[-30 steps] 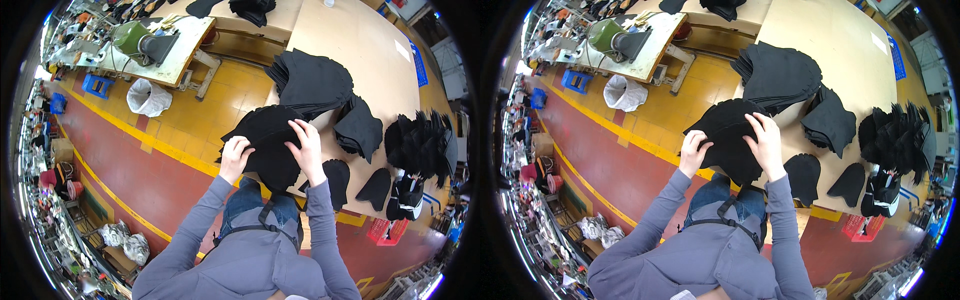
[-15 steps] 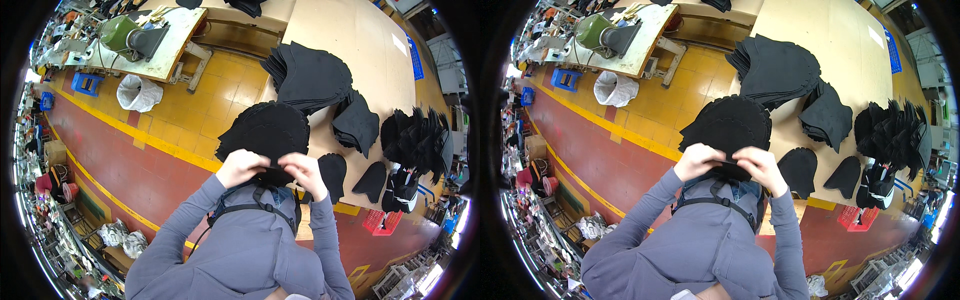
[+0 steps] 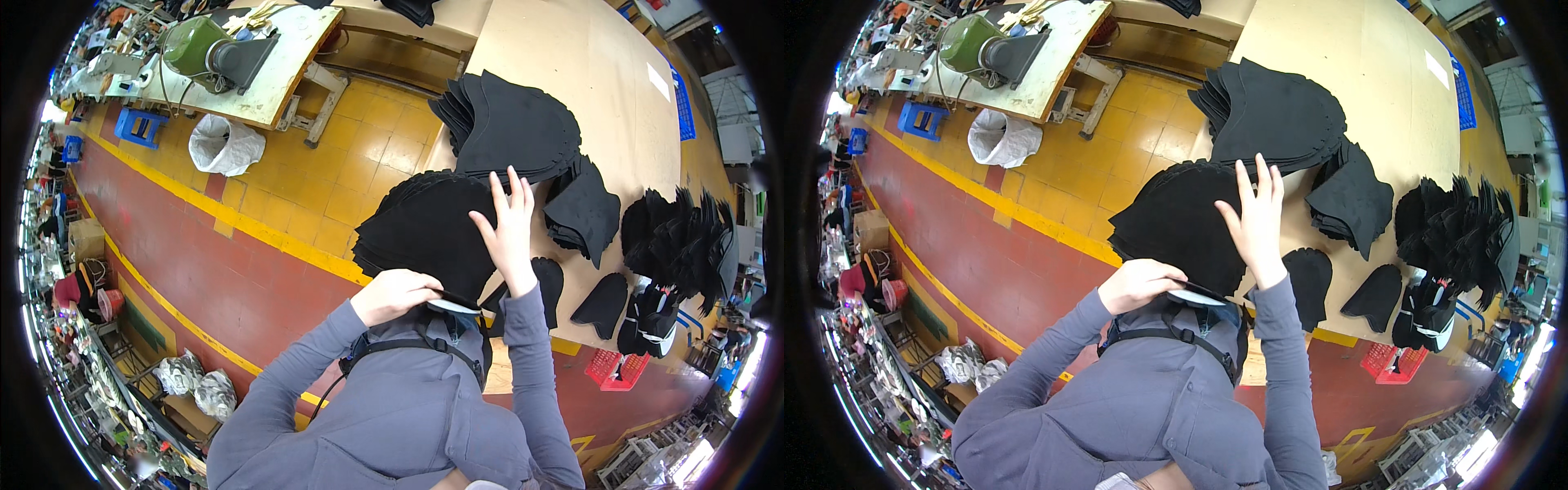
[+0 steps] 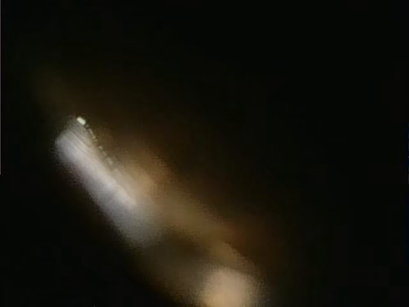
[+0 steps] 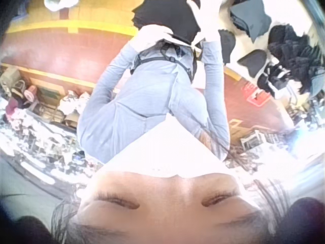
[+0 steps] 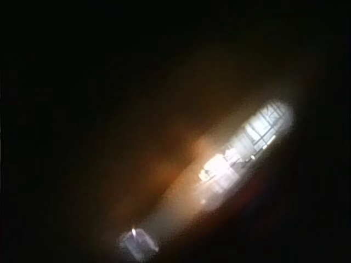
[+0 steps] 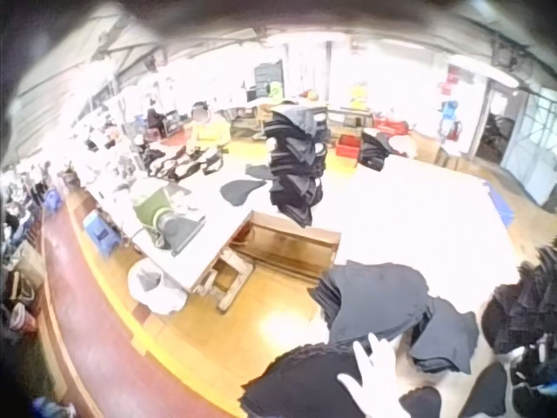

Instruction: The person repeatedly picks up black fabric pieces from a table, aligns them into neat stacks, and places them into a red basket. The person also ties a bundle of fabric with a white string and places it in the basket.

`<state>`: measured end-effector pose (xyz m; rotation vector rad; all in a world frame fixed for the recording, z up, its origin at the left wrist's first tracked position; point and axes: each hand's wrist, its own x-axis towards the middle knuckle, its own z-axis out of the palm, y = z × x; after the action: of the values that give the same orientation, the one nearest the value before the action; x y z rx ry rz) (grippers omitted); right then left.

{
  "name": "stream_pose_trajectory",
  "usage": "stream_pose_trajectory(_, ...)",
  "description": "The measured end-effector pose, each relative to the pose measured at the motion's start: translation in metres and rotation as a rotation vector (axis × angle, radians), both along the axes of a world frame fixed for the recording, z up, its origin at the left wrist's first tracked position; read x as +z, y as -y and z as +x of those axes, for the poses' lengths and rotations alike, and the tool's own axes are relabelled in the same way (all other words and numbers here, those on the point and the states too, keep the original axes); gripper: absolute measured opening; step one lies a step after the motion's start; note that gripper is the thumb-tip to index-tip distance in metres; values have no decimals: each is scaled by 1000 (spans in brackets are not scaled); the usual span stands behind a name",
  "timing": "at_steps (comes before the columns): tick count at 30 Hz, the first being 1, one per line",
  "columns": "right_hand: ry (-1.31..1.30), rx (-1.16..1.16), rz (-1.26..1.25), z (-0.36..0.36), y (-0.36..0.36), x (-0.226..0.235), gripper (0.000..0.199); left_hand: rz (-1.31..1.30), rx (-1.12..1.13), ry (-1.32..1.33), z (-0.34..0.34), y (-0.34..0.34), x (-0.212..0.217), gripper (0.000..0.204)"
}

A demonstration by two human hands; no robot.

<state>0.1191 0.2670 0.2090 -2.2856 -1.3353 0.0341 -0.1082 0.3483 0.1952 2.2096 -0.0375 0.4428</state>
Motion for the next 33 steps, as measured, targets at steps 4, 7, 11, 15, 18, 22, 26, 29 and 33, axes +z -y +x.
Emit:
stream_pose_trajectory(4,-366,319,231,8,15,6,30,-142,202,-59,-5,7,-3,28)
stream_pose_trajectory(7,-950,628,3,10,42,44,20,253,392,215,12,-19,41,21)
stream_pose_trajectory(11,-920,485,99,18,35,28,35,15,91,141,7,-11,33,14)
stream_pose_trajectory(15,-71,41,-59,11,18,-13,42,-230,164,72,4,5,40,24)
stream_pose_trajectory(18,-307,228,163,9,29,0,36,-269,286,22,5,0,38,33)
stream_pose_trajectory(22,-1292,690,20,13,51,32,29,-177,228,73,8,-15,33,23)
stream_pose_trajectory(26,-470,31,5,5,35,-8,41,-140,41,31,-2,-1,33,16)
stream_pose_trajectory(29,-236,201,-110,-5,43,-5,47,-138,94,72,-12,6,45,21)
stream_pose_trajectory(33,-1499,369,287,-22,72,34,56,-684,512,234,-23,-2,53,29)
